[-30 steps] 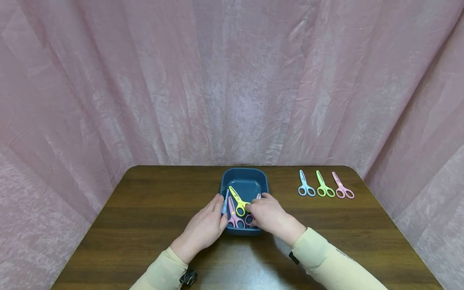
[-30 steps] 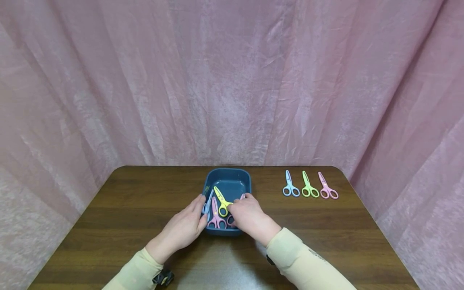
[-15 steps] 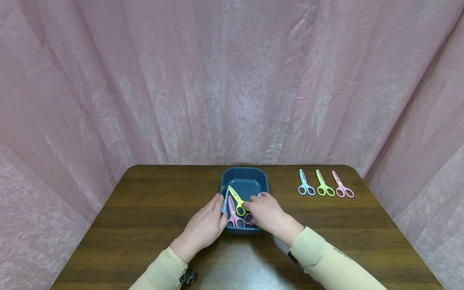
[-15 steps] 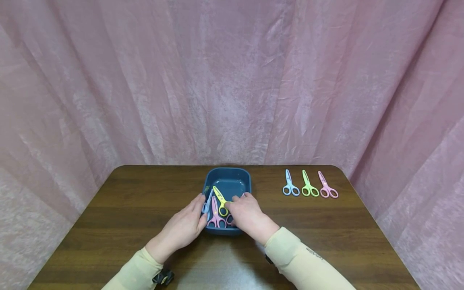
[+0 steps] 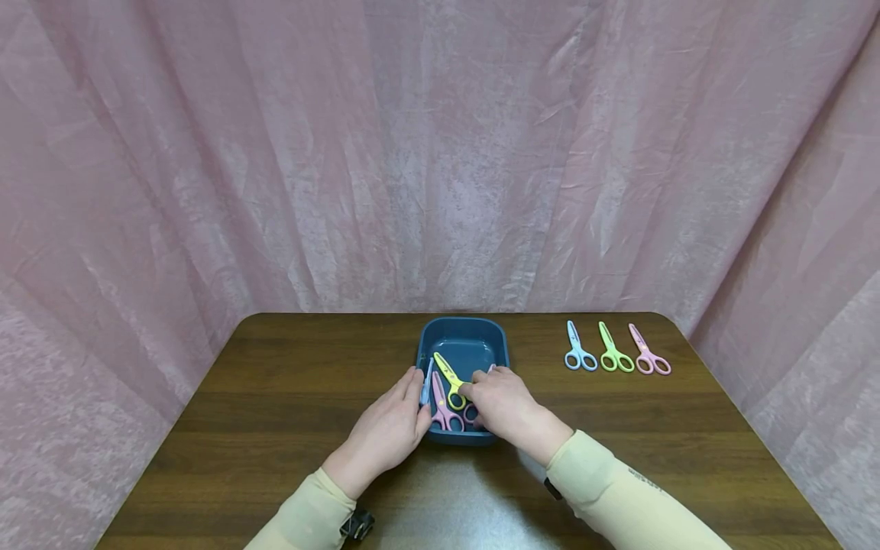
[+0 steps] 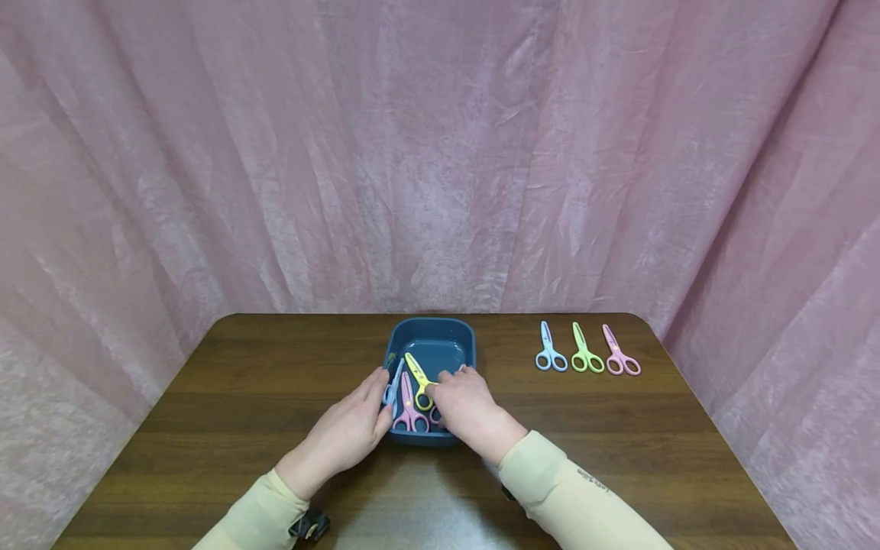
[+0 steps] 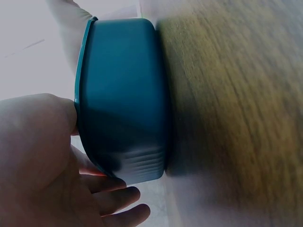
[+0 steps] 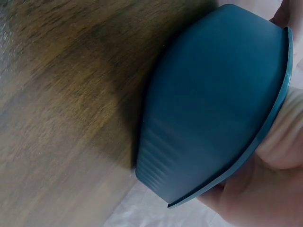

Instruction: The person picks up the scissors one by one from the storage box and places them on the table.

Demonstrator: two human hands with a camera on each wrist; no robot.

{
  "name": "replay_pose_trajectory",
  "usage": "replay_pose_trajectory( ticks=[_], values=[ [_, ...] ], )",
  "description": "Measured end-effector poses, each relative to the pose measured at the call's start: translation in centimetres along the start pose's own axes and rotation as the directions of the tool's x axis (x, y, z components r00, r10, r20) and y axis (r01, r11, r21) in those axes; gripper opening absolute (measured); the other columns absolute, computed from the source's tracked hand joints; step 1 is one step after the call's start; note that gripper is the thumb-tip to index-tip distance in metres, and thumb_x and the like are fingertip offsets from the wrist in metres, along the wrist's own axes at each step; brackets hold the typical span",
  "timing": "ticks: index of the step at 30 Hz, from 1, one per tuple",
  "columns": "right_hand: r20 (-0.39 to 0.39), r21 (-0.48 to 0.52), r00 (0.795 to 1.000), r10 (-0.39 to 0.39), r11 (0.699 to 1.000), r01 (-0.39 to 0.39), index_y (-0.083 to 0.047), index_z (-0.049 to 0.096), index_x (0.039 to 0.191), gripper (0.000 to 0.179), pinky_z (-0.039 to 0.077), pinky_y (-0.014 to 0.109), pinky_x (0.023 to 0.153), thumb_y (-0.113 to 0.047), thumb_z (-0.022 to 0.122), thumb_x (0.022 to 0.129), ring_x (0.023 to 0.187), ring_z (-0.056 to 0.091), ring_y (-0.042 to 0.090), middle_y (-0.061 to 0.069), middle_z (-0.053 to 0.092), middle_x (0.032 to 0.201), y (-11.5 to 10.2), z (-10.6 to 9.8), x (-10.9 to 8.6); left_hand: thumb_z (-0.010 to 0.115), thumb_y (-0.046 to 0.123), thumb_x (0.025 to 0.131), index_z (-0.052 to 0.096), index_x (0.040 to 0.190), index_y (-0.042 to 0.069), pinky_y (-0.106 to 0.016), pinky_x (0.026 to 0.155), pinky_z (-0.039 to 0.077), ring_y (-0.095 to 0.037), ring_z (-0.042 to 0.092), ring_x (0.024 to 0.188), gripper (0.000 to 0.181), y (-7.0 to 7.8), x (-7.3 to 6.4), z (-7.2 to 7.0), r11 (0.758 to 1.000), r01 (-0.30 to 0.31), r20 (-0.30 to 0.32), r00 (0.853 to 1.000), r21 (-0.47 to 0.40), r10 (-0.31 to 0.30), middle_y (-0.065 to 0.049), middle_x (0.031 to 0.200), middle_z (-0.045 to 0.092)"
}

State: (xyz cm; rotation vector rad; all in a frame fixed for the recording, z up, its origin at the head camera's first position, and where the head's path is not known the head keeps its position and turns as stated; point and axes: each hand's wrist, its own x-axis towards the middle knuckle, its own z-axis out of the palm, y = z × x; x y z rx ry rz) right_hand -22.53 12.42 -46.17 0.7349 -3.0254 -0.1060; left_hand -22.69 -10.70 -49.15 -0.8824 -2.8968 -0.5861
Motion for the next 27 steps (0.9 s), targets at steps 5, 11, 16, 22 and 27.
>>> replay_pose_trajectory(
  ticks=[5,11,16,22,27],
  values=[
    [-0.046,-0.083,0.999,-0.01,0.997,0.006,-0.017,0.084,0.113,0.037,0.059,0.043,0.084,-0.032,0.1,0.084,0.082,0.069,0.022,0.005,0.071,0.089,-0.08,0.31,0.0,0.06,0.031,0.114,0.042,0.164,-0.009,-0.053,0.122,0.044,-0.041,0.048,0.154,0.067,0.03,-0.03,0.01,1.0,-0.007,-0.009,1.0,0.004,0.007,-0.029,0.169,0.042],
    [-0.037,-0.086,0.999,0.0,0.996,-0.003,-0.016,0.083,0.115,0.036,0.06,0.043,0.084,-0.031,0.098,0.086,0.082,0.069,0.022,0.006,0.073,0.09,-0.13,0.24,0.05,0.06,0.031,0.114,0.042,0.164,-0.009,-0.053,0.122,0.043,-0.041,0.047,0.154,0.067,0.04,-0.03,0.02,1.0,-0.001,-0.003,1.0,0.005,0.001,-0.028,0.17,0.042],
    [-0.019,-0.071,1.0,0.003,0.997,-0.004,-0.016,0.082,0.118,0.038,0.06,0.043,0.085,-0.032,0.098,0.087,0.084,0.069,0.022,0.007,0.075,0.093,-0.17,-0.01,0.05,0.06,0.03,0.114,0.042,0.164,-0.009,-0.053,0.122,0.044,-0.041,0.048,0.154,0.066,0.03,-0.02,-0.02,1.0,-0.004,-0.002,1.0,0.006,0.004,-0.029,0.17,0.042],
    [-0.029,-0.061,1.0,-0.002,0.998,0.0,-0.015,0.083,0.119,0.036,0.059,0.044,0.085,-0.028,0.097,0.088,0.085,0.07,0.022,0.007,0.076,0.094,-0.15,-0.03,0.1,0.06,0.031,0.114,0.042,0.164,-0.009,-0.052,0.122,0.043,-0.041,0.047,0.155,0.066,0.03,0.03,0.06,1.0,-0.002,-0.003,1.0,0.007,0.002,-0.028,0.17,0.042],
    [-0.036,-0.054,0.999,-0.007,0.999,0.005,-0.015,0.083,0.119,0.032,0.06,0.046,0.086,-0.023,0.095,0.09,0.086,0.07,0.022,0.007,0.077,0.095,-0.06,0.34,0.17,0.06,0.03,0.114,0.042,0.164,-0.009,-0.052,0.122,0.043,-0.04,0.046,0.155,0.066,0.01,0.04,0.1,1.0,0.0,-0.003,1.0,0.002,0.0,-0.029,0.17,0.042]
  ],
)
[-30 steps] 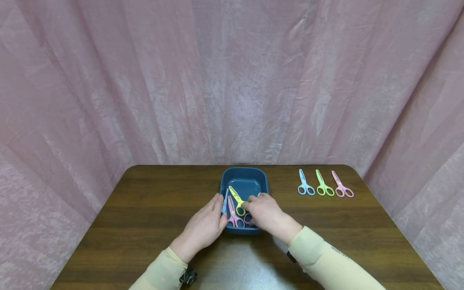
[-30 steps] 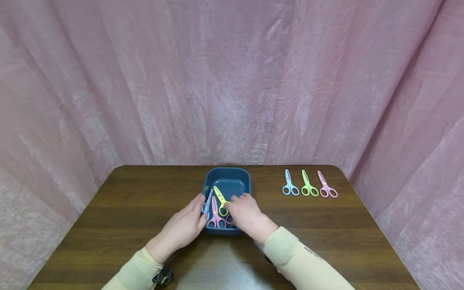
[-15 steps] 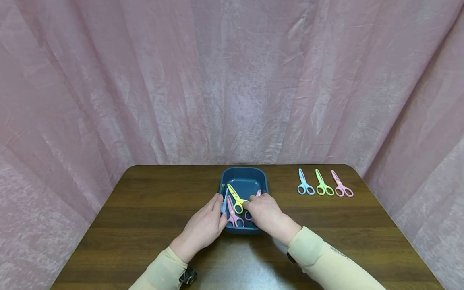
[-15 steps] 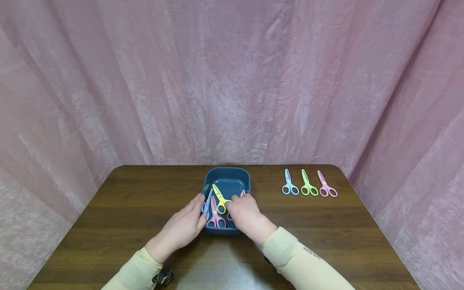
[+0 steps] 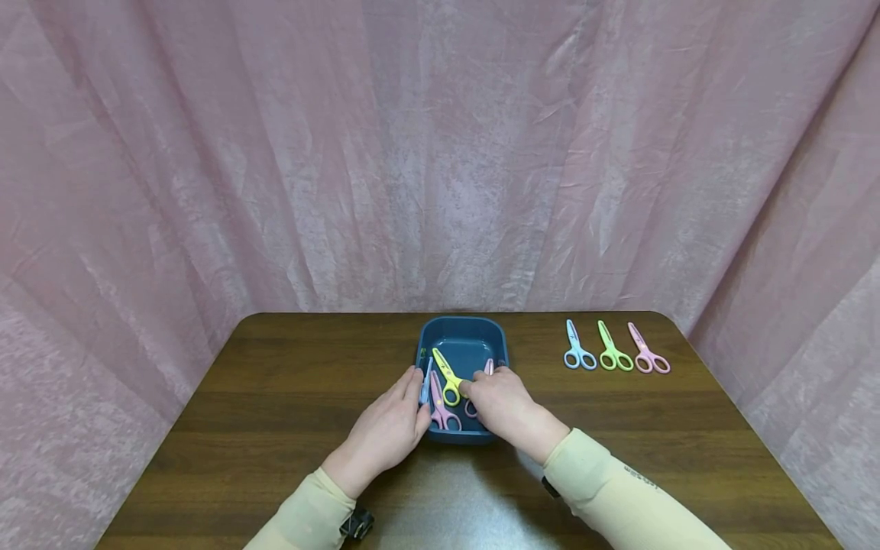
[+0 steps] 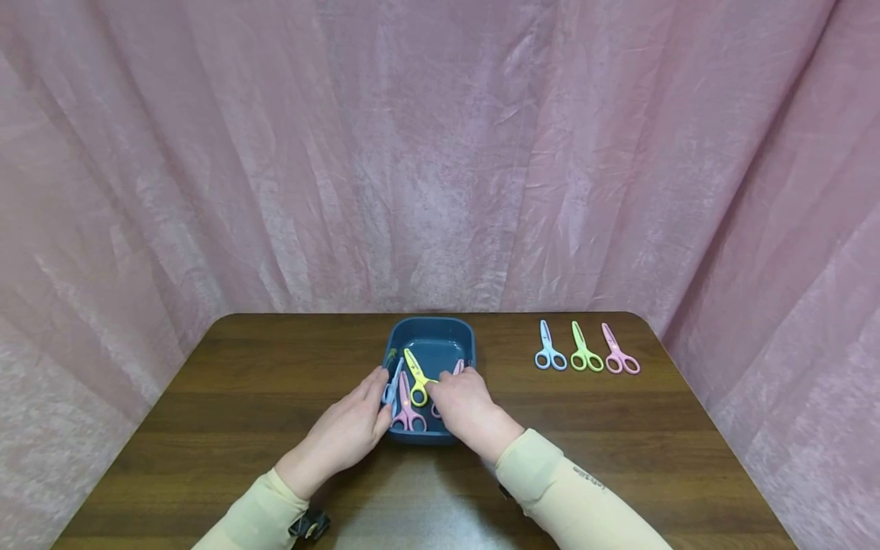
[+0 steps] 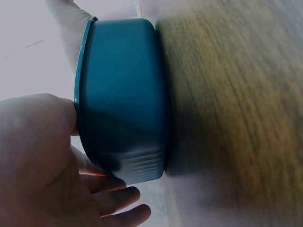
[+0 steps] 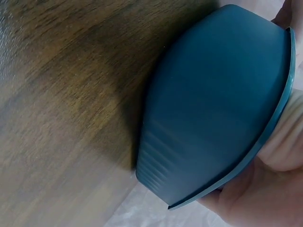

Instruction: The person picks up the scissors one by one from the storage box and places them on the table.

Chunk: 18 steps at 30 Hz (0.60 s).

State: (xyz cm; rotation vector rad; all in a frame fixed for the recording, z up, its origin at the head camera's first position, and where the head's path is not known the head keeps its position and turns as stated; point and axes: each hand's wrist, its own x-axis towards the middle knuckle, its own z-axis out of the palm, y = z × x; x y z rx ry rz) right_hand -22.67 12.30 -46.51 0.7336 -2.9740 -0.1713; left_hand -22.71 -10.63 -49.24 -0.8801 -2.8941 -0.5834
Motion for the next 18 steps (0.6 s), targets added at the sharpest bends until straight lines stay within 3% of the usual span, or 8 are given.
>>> replay_pose_trajectory(
  ticks=[7,18],
  values=[
    [0.005,0.001,1.0,0.012,1.0,-0.012,-0.015,0.083,0.119,0.031,0.059,0.044,0.082,-0.021,0.094,0.09,0.086,0.07,0.022,0.008,0.076,0.096,0.01,0.03,0.05,0.059,0.031,0.114,0.041,0.165,-0.009,-0.052,0.123,0.042,-0.04,0.045,0.156,0.067,-0.08,0.07,0.06,1.0,0.0,0.004,1.0,-0.003,0.0,-0.028,0.171,0.041],
    [0.072,0.021,0.996,0.044,0.999,-0.045,-0.011,0.083,0.12,0.031,0.058,0.045,0.089,-0.021,0.093,0.092,0.09,0.072,0.022,0.007,0.077,0.1,-0.01,-0.17,0.34,0.06,0.03,0.114,0.041,0.164,-0.01,-0.053,0.123,0.043,-0.04,0.046,0.156,0.067,-0.07,0.0,0.08,1.0,-0.004,-0.004,1.0,-0.008,0.004,-0.029,0.17,0.041]
  ],
)
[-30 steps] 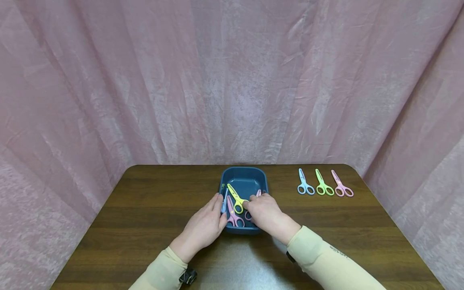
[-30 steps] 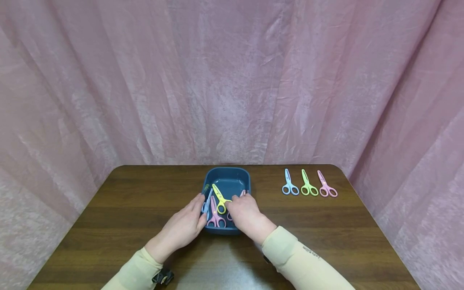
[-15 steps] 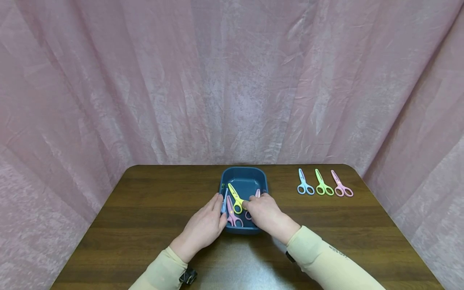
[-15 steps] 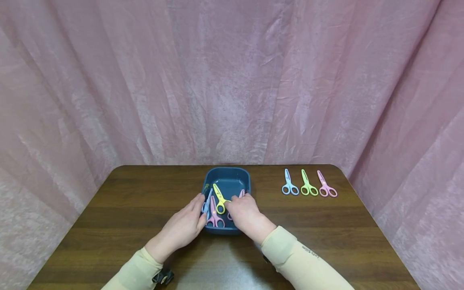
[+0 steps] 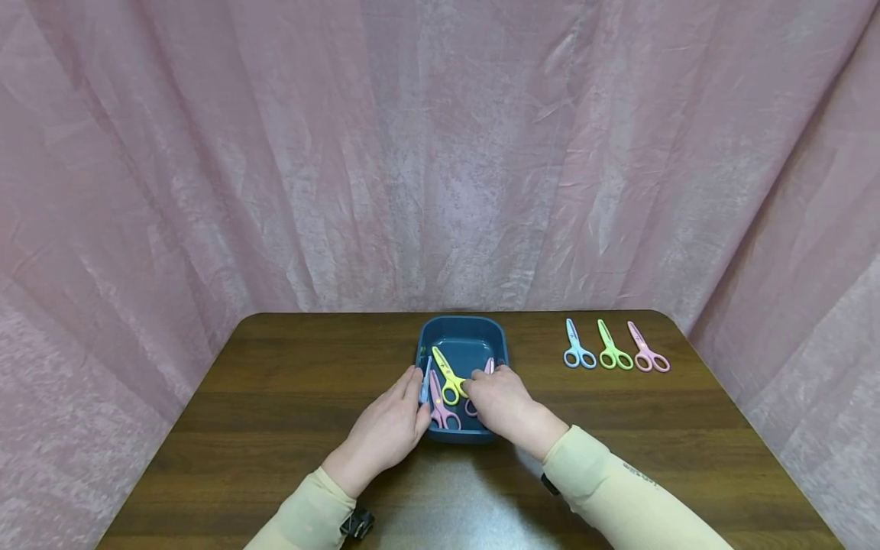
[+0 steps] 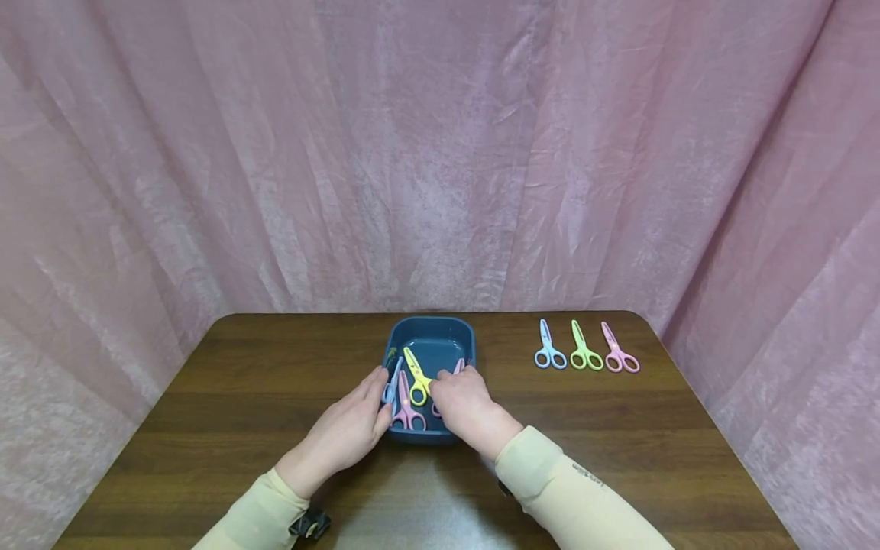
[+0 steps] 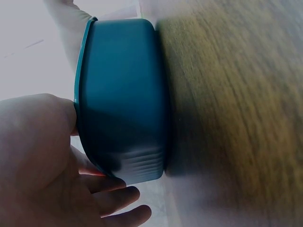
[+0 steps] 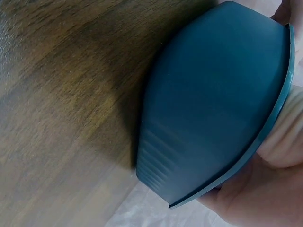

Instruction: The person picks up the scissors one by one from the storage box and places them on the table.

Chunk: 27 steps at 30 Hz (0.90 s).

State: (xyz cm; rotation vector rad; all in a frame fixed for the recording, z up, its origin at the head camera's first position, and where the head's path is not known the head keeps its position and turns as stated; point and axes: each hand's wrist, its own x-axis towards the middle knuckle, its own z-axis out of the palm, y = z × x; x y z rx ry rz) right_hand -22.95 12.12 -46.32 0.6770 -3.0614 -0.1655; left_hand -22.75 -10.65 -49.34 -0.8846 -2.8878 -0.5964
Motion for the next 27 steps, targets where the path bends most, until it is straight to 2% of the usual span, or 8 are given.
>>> replay_pose_trajectory(
  ticks=[5,9,17,22,27],
  values=[
    [0.007,0.01,1.0,-0.004,1.0,0.004,-0.013,0.083,0.12,0.03,0.057,0.045,0.088,-0.02,0.091,0.093,0.091,0.071,0.022,0.006,0.077,0.101,0.06,-0.02,0.02,0.058,0.031,0.114,0.04,0.165,-0.01,-0.052,0.123,0.042,-0.04,0.045,0.156,0.067,0.02,0.04,-0.04,1.0,0.003,0.006,1.0,0.003,-0.004,-0.029,0.17,0.041],
    [-0.012,0.011,1.0,-0.017,1.0,0.017,-0.013,0.082,0.116,0.027,0.056,0.044,0.083,-0.018,0.092,0.091,0.087,0.07,0.021,0.005,0.075,0.097,0.09,0.0,-0.06,0.058,0.031,0.114,0.04,0.165,-0.01,-0.053,0.123,0.042,-0.04,0.045,0.156,0.068,0.06,0.06,-0.07,1.0,0.008,0.011,1.0,-0.001,-0.008,-0.029,0.17,0.04],
    [-0.021,0.016,1.0,-0.021,1.0,0.021,-0.013,0.08,0.119,0.036,0.055,0.044,0.081,-0.019,0.096,0.087,0.085,0.07,0.023,0.005,0.072,0.098,0.03,-0.12,-0.25,0.057,0.032,0.115,0.04,0.165,-0.01,-0.053,0.123,0.042,-0.041,0.045,0.156,0.068,0.12,0.07,-0.14,1.0,0.009,0.017,1.0,0.0,-0.009,-0.029,0.171,0.04],
    [-0.064,-0.022,0.997,-0.034,0.999,0.032,-0.015,0.082,0.119,0.036,0.057,0.044,0.08,-0.021,0.097,0.087,0.088,0.068,0.027,0.008,0.074,0.109,-0.04,-0.13,-0.31,0.058,0.032,0.114,0.041,0.165,-0.009,-0.054,0.123,0.043,-0.041,0.045,0.156,0.067,0.14,0.03,-0.22,1.0,0.012,0.019,1.0,0.0,-0.012,-0.029,0.17,0.041],
    [-0.076,-0.047,0.996,-0.051,0.998,0.048,-0.02,0.088,0.109,0.019,0.059,0.042,0.08,-0.024,0.094,0.092,0.093,0.067,0.027,0.011,0.076,0.121,-0.03,0.1,-0.39,0.059,0.03,0.114,0.042,0.164,-0.009,-0.054,0.123,0.042,-0.041,0.046,0.155,0.067,0.16,0.01,-0.15,1.0,0.012,0.02,1.0,0.001,-0.012,-0.029,0.17,0.042]
  ],
)
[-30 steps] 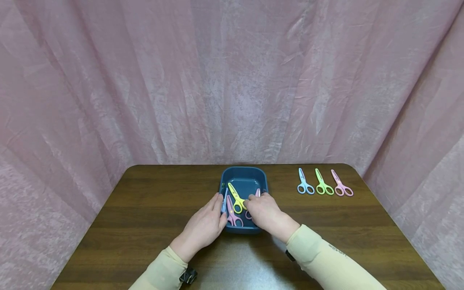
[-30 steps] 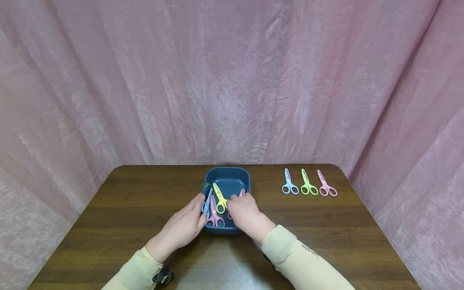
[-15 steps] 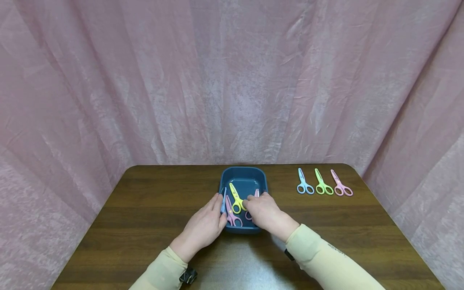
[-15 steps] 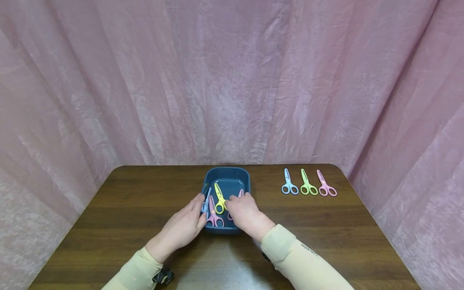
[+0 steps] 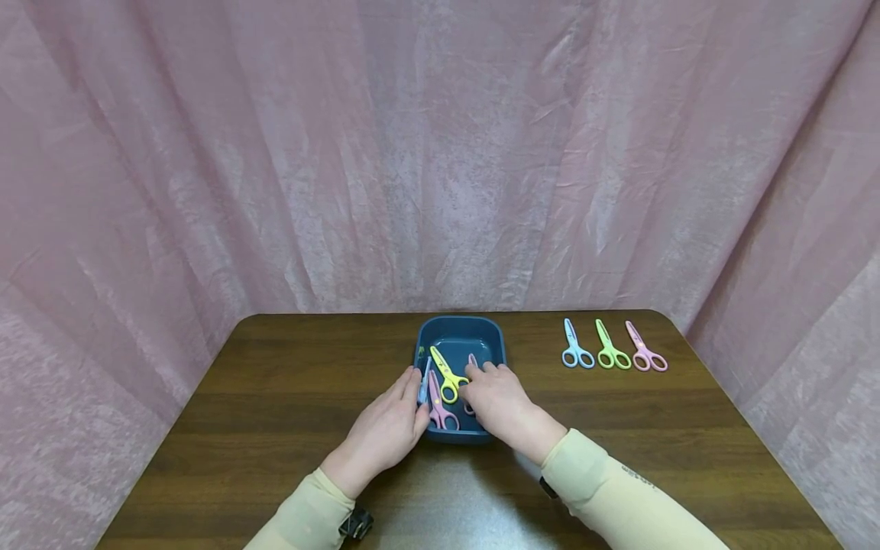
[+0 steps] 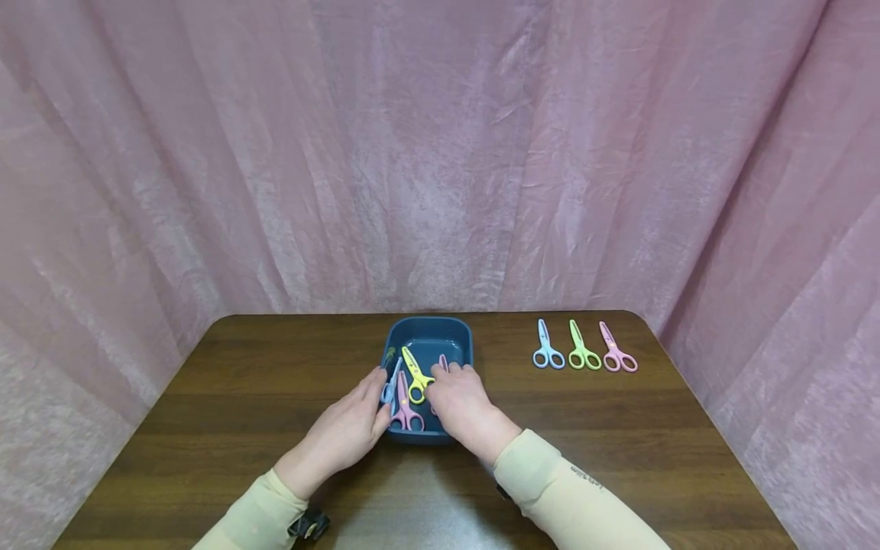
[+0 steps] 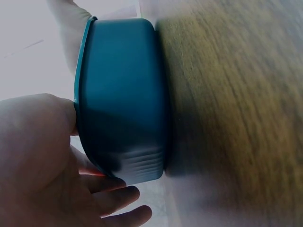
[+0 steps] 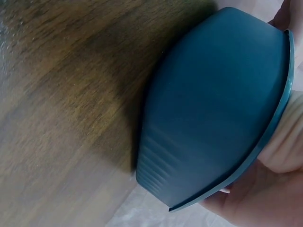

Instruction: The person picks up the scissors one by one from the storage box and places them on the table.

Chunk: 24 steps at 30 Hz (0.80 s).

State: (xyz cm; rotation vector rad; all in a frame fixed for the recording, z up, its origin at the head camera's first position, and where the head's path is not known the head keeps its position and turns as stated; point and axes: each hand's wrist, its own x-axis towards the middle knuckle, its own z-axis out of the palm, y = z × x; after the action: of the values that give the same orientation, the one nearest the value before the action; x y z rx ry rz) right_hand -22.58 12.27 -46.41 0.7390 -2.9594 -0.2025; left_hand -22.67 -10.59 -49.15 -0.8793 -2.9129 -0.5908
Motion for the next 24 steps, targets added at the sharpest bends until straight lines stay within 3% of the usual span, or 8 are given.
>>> replay_pose_trajectory(
  ticks=[6,14,18,24],
  values=[
    [0.049,-0.016,0.999,0.021,1.0,-0.02,-0.021,0.089,0.11,0.019,0.062,0.046,0.093,-0.025,0.093,0.092,0.107,0.07,0.033,0.015,0.073,0.141,-0.13,-0.03,0.13,0.06,0.03,0.114,0.042,0.164,-0.009,-0.054,0.123,0.042,-0.041,0.046,0.155,0.067,-0.03,0.01,-0.03,1.0,-0.004,-0.002,1.0,0.002,0.004,-0.029,0.17,0.042],
    [0.061,0.014,0.998,0.031,0.999,-0.032,-0.016,0.088,0.116,0.023,0.061,0.05,0.098,-0.025,0.091,0.094,0.11,0.072,0.036,0.017,0.071,0.144,-0.14,0.07,0.18,0.06,0.031,0.114,0.042,0.164,-0.009,-0.054,0.123,0.043,-0.041,0.047,0.155,0.067,-0.1,0.1,0.16,1.0,-0.004,-0.009,1.0,0.002,0.004,-0.029,0.169,0.042],
    [0.05,0.015,0.998,0.027,1.0,-0.028,-0.016,0.088,0.113,0.021,0.062,0.046,0.092,-0.025,0.092,0.093,0.099,0.072,0.032,0.016,0.073,0.137,-0.15,0.0,0.13,0.059,0.032,0.114,0.042,0.164,-0.009,-0.053,0.122,0.043,-0.041,0.047,0.155,0.067,-0.15,0.11,0.25,1.0,-0.002,-0.007,1.0,0.003,0.002,-0.029,0.17,0.042],
    [0.03,0.027,0.999,0.023,0.999,-0.024,-0.016,0.088,0.105,0.013,0.06,0.041,0.078,-0.021,0.092,0.093,0.08,0.063,0.025,0.011,0.072,0.109,-0.36,-0.18,-0.1,0.059,0.032,0.114,0.041,0.165,-0.008,-0.053,0.122,0.043,-0.04,0.047,0.155,0.067,-0.15,0.06,0.24,1.0,-0.005,-0.006,1.0,0.002,0.006,-0.028,0.17,0.043]
  ],
)
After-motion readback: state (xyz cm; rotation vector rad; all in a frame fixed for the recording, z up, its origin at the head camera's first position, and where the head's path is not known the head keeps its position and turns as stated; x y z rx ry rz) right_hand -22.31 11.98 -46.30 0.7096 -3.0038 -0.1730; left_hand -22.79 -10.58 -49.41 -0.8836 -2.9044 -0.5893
